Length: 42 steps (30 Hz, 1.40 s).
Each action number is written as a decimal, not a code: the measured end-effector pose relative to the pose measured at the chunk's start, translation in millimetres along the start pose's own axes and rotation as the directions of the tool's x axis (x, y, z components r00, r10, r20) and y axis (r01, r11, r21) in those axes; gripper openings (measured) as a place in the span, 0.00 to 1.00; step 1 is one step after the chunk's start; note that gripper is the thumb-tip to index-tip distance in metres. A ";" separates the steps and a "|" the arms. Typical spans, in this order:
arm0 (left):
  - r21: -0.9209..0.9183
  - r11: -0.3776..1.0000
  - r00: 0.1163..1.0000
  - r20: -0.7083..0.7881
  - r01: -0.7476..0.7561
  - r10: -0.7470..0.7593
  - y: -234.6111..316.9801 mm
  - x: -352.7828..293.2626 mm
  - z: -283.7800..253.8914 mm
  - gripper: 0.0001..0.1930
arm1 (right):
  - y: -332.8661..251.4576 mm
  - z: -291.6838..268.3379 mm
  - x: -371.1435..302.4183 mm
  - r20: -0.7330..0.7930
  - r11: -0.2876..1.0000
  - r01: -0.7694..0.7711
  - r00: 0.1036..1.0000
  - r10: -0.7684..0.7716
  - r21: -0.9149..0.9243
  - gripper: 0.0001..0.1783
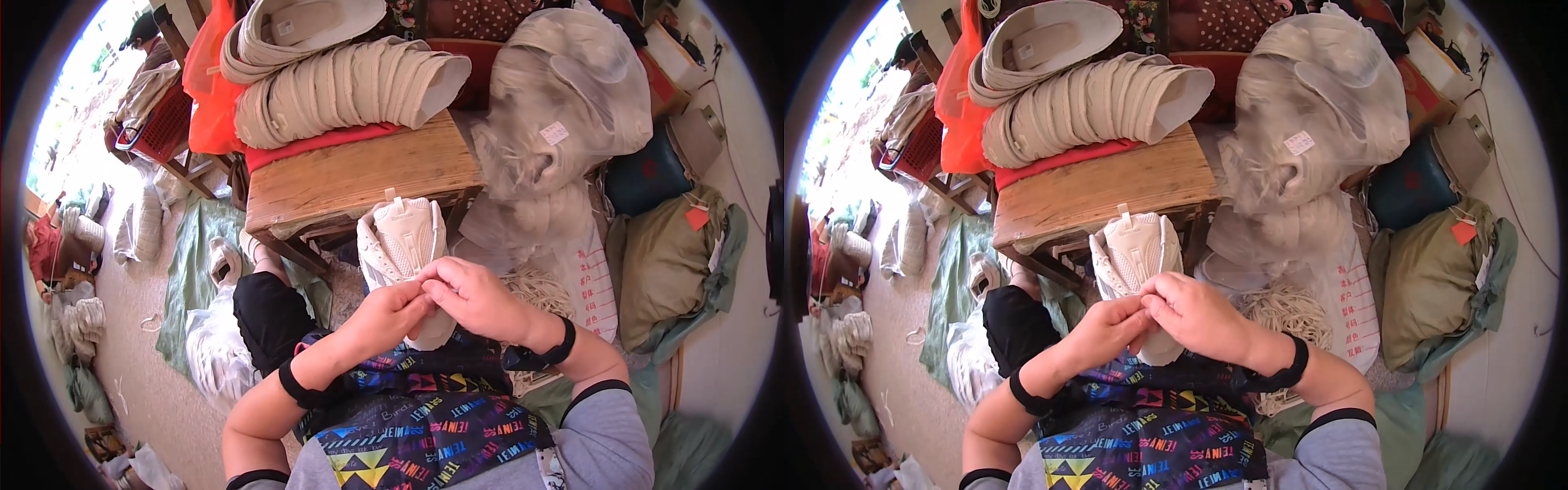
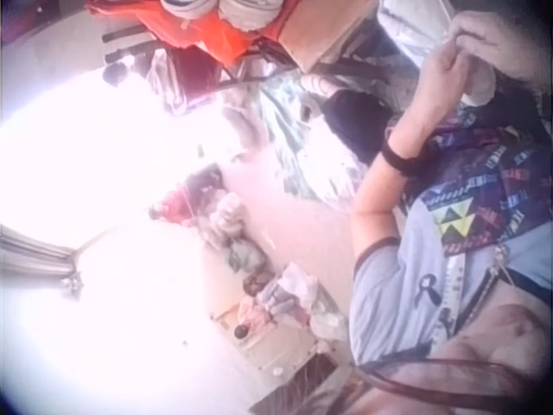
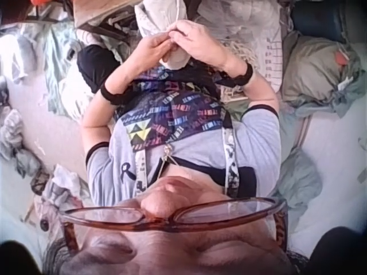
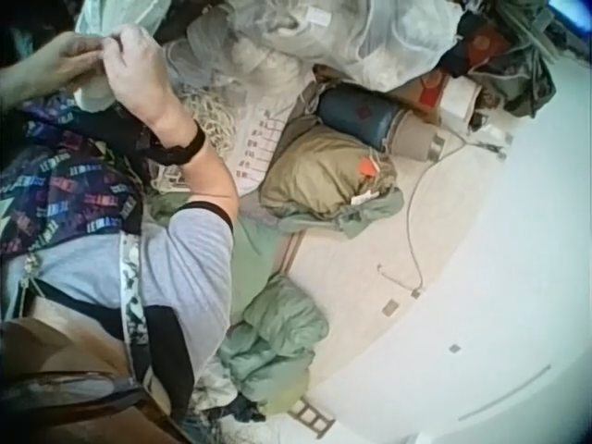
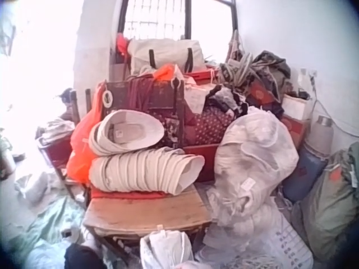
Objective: The recorder is lacing a white sneaker in a shoe factory environment.
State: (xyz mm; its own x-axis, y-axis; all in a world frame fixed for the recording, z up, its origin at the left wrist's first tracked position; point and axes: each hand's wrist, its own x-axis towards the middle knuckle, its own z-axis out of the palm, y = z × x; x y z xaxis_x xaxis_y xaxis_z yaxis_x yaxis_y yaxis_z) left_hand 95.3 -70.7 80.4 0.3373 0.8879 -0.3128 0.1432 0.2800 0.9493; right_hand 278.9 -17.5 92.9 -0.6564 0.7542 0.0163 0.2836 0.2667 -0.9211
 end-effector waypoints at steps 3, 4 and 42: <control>-0.010 1.000 0.996 -0.084 -0.007 0.006 -13.6 -2.9 -2.6 0.12 | 8.1 -10.0 6.8 0.042 0.999 -0.038 0.998 0.037 0.003 0.08; -0.013 1.000 0.997 -0.082 -0.003 0.002 -21.8 -3.9 -3.8 0.12 | 10.4 -13.4 8.3 0.051 0.998 -0.035 0.998 0.037 -0.043 0.09; 0.652 0.702 0.728 -0.329 -0.286 0.602 -30.4 -5.9 3.4 0.20 | 33.6 0.0 17.8 -0.129 0.955 -0.004 0.991 -0.036 -0.297 0.09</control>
State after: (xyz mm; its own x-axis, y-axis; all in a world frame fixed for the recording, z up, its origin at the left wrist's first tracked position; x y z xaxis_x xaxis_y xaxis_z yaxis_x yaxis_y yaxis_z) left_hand 92.1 -85.7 53.2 0.0251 0.9348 0.3543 0.6110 -0.2949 0.7346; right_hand 276.8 4.9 62.2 -0.5707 0.8152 0.0991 0.4808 0.4296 -0.7644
